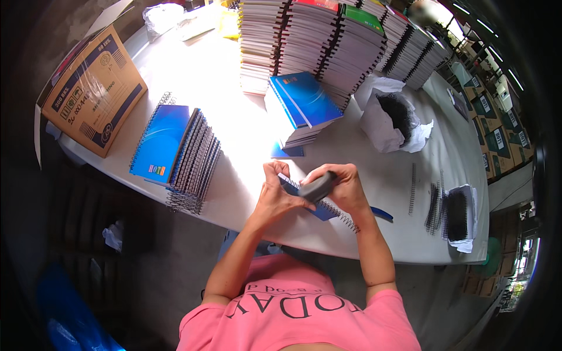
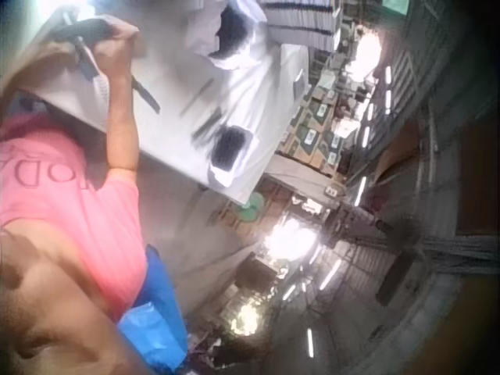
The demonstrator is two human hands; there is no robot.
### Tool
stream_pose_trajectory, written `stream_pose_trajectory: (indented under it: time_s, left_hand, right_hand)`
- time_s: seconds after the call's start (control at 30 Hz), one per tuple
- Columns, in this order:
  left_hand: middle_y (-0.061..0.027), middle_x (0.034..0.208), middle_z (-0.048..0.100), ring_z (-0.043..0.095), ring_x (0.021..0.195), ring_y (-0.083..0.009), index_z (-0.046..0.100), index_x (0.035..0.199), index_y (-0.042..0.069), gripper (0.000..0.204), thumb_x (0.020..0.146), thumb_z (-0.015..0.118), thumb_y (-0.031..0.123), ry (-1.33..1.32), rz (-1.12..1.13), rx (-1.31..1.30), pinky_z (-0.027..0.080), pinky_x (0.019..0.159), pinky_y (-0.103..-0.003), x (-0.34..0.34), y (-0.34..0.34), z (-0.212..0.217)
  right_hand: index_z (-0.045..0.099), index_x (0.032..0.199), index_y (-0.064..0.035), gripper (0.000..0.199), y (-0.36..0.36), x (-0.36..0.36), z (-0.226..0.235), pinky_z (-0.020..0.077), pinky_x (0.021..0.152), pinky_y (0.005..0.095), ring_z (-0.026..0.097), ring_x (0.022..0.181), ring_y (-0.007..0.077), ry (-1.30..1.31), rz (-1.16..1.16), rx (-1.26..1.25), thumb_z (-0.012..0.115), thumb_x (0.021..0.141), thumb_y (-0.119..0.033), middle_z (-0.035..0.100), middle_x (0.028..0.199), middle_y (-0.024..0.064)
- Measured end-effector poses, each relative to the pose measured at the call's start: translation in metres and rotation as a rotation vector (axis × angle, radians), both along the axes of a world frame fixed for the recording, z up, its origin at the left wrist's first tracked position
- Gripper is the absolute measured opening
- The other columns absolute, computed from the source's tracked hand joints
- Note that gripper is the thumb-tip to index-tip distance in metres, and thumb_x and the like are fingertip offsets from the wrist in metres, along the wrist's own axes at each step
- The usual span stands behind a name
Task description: The person wraps a binding strip around the spine of several spiral notebooks and uses a pair of pliers to trim and secure the binding material.
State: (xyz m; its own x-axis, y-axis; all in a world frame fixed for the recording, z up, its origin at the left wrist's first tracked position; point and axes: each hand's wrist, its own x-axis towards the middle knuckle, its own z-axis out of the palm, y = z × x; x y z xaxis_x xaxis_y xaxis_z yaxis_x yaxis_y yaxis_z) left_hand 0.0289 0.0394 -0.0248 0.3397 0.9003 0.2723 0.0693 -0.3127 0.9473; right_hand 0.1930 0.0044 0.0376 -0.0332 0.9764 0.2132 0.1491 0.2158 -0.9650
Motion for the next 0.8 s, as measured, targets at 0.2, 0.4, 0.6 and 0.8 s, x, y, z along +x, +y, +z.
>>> stream_pose_trajectory:
  time_s: [0.2,0.4,0.6,0.8]
  left_hand:
    - [-0.0083,0.097,0.040,0.043,0.092,-0.0178,0.025,0.102,0.006,0.082,0.057,0.090,0.028,-0.020,-0.023,0.043,0.042,0.082,-0.030,0.002,0.001,0.002]
    - [-0.0029,0.096,0.055,0.053,0.086,-0.0080,0.046,0.107,0.006,0.036,0.081,0.071,0.004,-0.488,-0.130,-0.399,0.044,0.075,-0.021,-0.014,-0.006,0.007]
    - [-0.0067,0.085,0.067,0.062,0.083,-0.0114,0.043,0.130,0.004,0.065,0.074,0.074,-0.005,-0.502,0.130,-0.186,0.045,0.074,-0.022,-0.003,-0.023,0.042]
    - [-0.0072,0.085,0.071,0.066,0.076,-0.0125,0.045,0.131,0.002,0.069,0.071,0.079,0.001,-0.214,0.275,0.381,0.050,0.066,-0.023,0.002,-0.031,0.047]
  right_hand:
    - [0.069,0.092,-0.0019,0.021,0.009,0.018,0.005,0.0490,0.068,0.0308,0.064,0.069,0.0232,-0.557,-0.241,-0.105,0.062,0.072,-0.006,0.066,0.079,0.0146]
    - [0.046,0.134,-0.0113,0.066,-0.075,0.069,0.007,0.0397,0.097,0.0392,0.049,0.119,0.0345,-0.690,-0.526,-0.162,0.072,0.074,-0.022,0.050,0.129,0.0184]
    - [0.047,0.134,-0.0119,0.052,-0.171,0.060,-0.041,0.0344,0.099,0.0422,0.045,0.114,0.0341,-1.081,-0.656,-0.151,0.058,0.089,-0.034,0.047,0.125,0.0139]
    - [0.052,0.130,-0.0121,0.045,-0.134,-0.015,0.010,0.0392,0.091,0.0403,0.051,0.101,0.0307,-0.337,-0.625,-0.021,0.056,0.091,-0.034,0.050,0.113,0.0149]
